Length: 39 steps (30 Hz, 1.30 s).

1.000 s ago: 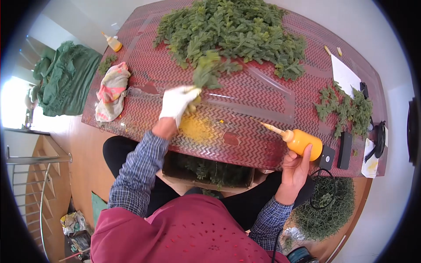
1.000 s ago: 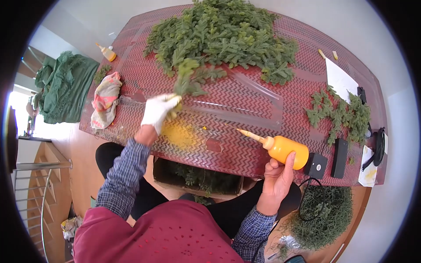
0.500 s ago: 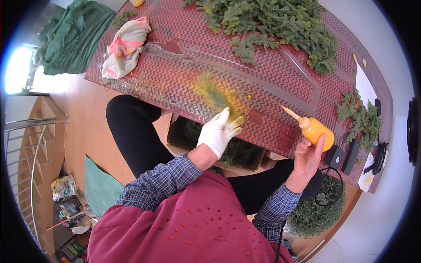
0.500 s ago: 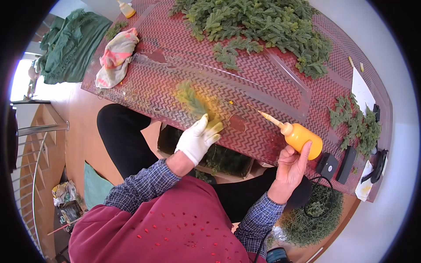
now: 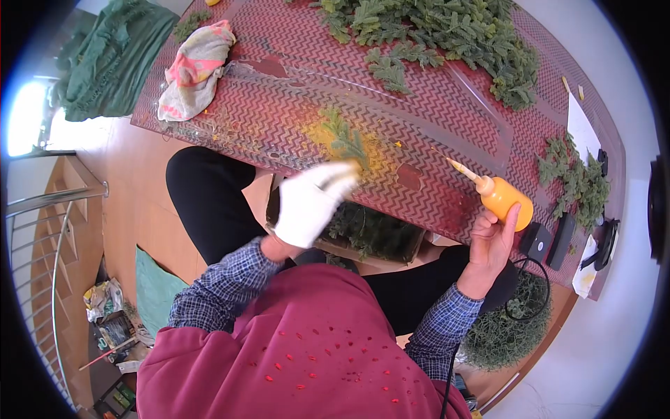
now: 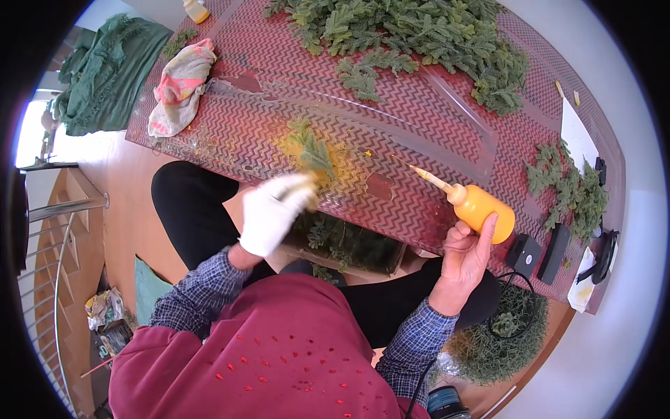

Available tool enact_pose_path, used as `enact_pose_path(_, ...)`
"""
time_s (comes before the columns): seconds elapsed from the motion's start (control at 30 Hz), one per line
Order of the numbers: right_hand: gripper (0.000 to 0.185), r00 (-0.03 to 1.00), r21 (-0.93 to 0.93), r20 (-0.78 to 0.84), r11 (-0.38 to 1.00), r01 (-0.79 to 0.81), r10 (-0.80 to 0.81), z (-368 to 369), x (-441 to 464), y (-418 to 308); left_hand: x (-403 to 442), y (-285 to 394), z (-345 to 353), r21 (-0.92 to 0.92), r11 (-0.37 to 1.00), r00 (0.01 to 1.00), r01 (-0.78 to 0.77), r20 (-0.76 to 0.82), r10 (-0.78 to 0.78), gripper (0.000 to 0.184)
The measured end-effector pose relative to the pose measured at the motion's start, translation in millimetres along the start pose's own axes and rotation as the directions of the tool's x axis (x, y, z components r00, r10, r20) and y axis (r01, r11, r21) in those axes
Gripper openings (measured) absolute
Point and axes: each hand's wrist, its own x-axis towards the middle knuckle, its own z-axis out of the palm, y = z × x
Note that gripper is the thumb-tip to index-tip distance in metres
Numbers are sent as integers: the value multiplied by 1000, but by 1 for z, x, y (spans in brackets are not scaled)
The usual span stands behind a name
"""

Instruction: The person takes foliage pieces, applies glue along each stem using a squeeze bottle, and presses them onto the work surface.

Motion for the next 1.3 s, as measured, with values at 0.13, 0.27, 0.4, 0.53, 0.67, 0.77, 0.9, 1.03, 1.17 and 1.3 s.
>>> enact_pose_path(0.13, 41, 1000, 14, 4, 1000, 6, -6, 1, -1, 0, 62, -18, -31, 751, 429, 787, -501, 189, 587, 41)
enact_pose_path(0.27, 41, 1000, 24, 12, 1000, 2, -3, 1, -1, 0, 105, -40, -34, 640, 451, 755, -622, 337, 562, 36)
enact_pose_path(0.4, 40, 999, 6, -12, 1000, 30, -30, 3, -2, 1, 102, -8, -37, 538, 783, 934, -312, 325, 149, 33)
enact_pose_path(0.53, 40, 999, -5, -15, 1000, 29, -29, 5, -5, -1, 104, 8, -48, 595, 757, 860, -269, 502, -89, 37)
enact_pose_path(0.67, 41, 999, -1, -37, 1000, 28, -28, 7, -6, -1, 122, 6, -50, 549, 763, 728, -342, 668, -154, 40)
enact_pose_path(0.77, 41, 997, -13, -61, 999, 38, -39, 10, -7, 0, 135, -5, -49, 531, 821, 696, -209, 671, -256, 44)
enact_pose_path(0.9, 41, 997, -38, -54, 998, 44, -46, 13, -9, 3, 130, -2, -48, 483, 790, 721, -378, 689, -76, 50)
enact_pose_path(1.03, 41, 999, -60, -38, 998, 29, -31, 15, -9, 6, 102, 24, -53, 670, 679, 862, -299, 494, -108, 60)
enact_pose_path(1.17, 40, 1000, -65, -31, 998, 3, -5, 11, -6, 8, 65, 12, -49, 703, 640, 951, -310, 240, 197, 53)
enact_pose_path(1.3, 40, 999, -60, -33, 998, 1, -2, 14, -8, 9, 26, 1, -30, 781, 487, 855, -391, 112, 506, 41)
